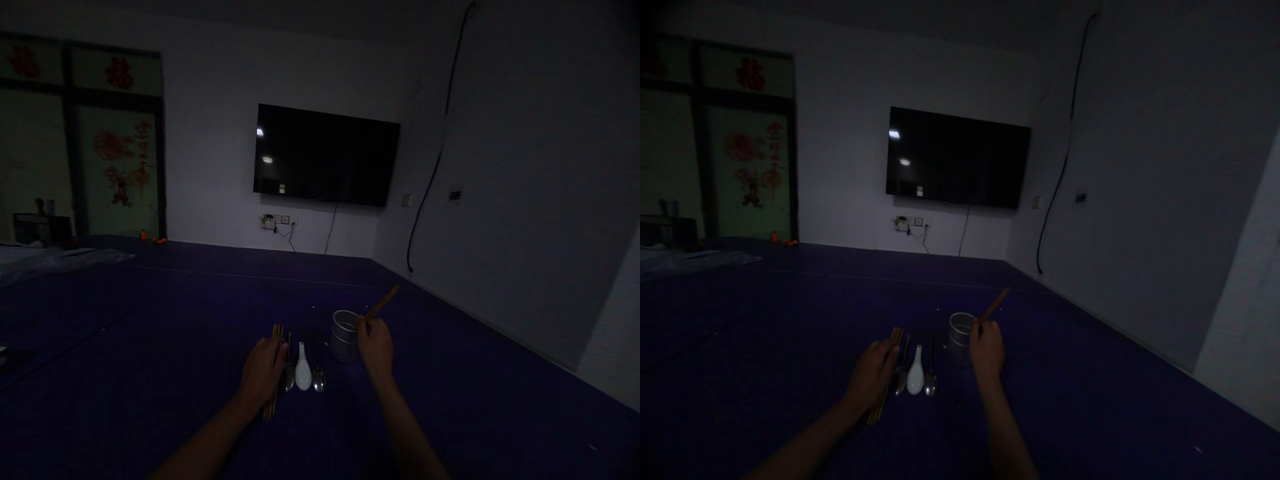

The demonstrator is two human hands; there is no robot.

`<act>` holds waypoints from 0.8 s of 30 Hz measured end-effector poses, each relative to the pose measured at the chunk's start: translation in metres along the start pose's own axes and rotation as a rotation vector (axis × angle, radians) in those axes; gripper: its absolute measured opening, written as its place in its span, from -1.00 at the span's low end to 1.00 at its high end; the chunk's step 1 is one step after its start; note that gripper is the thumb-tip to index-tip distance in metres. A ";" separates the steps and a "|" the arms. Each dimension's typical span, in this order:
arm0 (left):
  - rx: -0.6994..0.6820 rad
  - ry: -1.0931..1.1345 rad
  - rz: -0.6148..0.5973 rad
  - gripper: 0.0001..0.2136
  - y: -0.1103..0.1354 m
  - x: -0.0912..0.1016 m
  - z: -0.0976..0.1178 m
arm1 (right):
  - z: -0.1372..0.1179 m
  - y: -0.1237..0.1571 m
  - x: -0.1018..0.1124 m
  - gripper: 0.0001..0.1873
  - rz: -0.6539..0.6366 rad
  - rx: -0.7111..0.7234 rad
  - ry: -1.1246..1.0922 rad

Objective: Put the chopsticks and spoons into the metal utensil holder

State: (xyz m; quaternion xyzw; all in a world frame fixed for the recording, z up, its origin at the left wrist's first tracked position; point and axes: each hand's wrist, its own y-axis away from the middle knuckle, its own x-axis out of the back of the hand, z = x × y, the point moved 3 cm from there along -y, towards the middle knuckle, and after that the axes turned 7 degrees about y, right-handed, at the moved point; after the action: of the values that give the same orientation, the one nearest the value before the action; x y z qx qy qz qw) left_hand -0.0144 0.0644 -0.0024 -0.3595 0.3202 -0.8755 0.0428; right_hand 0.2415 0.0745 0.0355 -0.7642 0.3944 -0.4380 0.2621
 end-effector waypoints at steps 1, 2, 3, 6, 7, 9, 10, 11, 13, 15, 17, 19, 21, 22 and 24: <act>0.003 -0.007 -0.005 -0.65 0.000 0.000 0.000 | 0.001 0.000 -0.002 -0.47 -0.006 0.008 0.002; 0.009 -0.015 -0.010 -0.65 0.000 0.000 -0.001 | 0.002 -0.001 -0.003 -0.49 -0.011 0.014 -0.001; 0.016 -0.021 -0.017 -0.65 0.000 -0.001 -0.001 | 0.004 -0.001 -0.004 -0.51 -0.015 0.018 -0.013; 0.027 -0.029 -0.024 -0.64 0.000 -0.001 -0.001 | 0.008 -0.002 -0.009 -0.58 -0.029 0.013 -0.069; 0.027 -0.027 -0.022 -0.64 0.000 -0.001 -0.001 | 0.009 -0.003 -0.011 -0.59 -0.034 0.009 -0.086; 0.027 -0.027 -0.016 -0.65 0.000 -0.001 -0.001 | 0.011 -0.004 -0.014 -0.58 -0.042 0.003 -0.110; 0.026 -0.026 -0.014 -0.65 0.000 -0.001 -0.001 | 0.012 -0.004 -0.015 -0.56 -0.044 0.001 -0.118; 0.025 -0.024 -0.014 -0.65 0.000 -0.001 0.000 | 0.013 -0.004 -0.017 -0.55 -0.047 -0.002 -0.128; 0.023 -0.016 -0.016 -0.65 0.001 0.000 0.000 | 0.014 -0.005 -0.019 -0.52 -0.054 -0.009 -0.152; 0.025 -0.010 -0.020 -0.65 0.000 0.000 0.000 | 0.015 -0.005 -0.020 -0.49 -0.061 -0.019 -0.178; 0.031 -0.011 -0.023 -0.65 0.000 -0.001 -0.001 | 0.016 -0.005 -0.021 -0.47 -0.068 -0.030 -0.202; 0.034 -0.015 -0.029 -0.65 0.000 -0.001 -0.002 | 0.016 -0.005 -0.021 -0.45 -0.074 -0.042 -0.221; 0.034 -0.017 -0.032 -0.65 0.000 -0.002 -0.003 | 0.017 -0.005 -0.021 -0.42 -0.078 -0.055 -0.235; 0.034 -0.017 -0.034 -0.65 0.000 -0.002 -0.003 | 0.017 -0.005 -0.022 -0.41 -0.079 -0.063 -0.242; 0.036 -0.019 -0.032 -0.65 0.000 -0.003 -0.004 | 0.018 -0.005 -0.023 -0.39 -0.079 -0.080 -0.257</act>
State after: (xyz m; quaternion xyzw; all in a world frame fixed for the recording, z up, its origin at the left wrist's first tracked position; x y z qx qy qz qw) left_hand -0.0148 0.0670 -0.0064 -0.3721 0.2982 -0.8782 0.0380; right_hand 0.2518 0.0970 0.0204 -0.8387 0.3441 -0.3305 0.2623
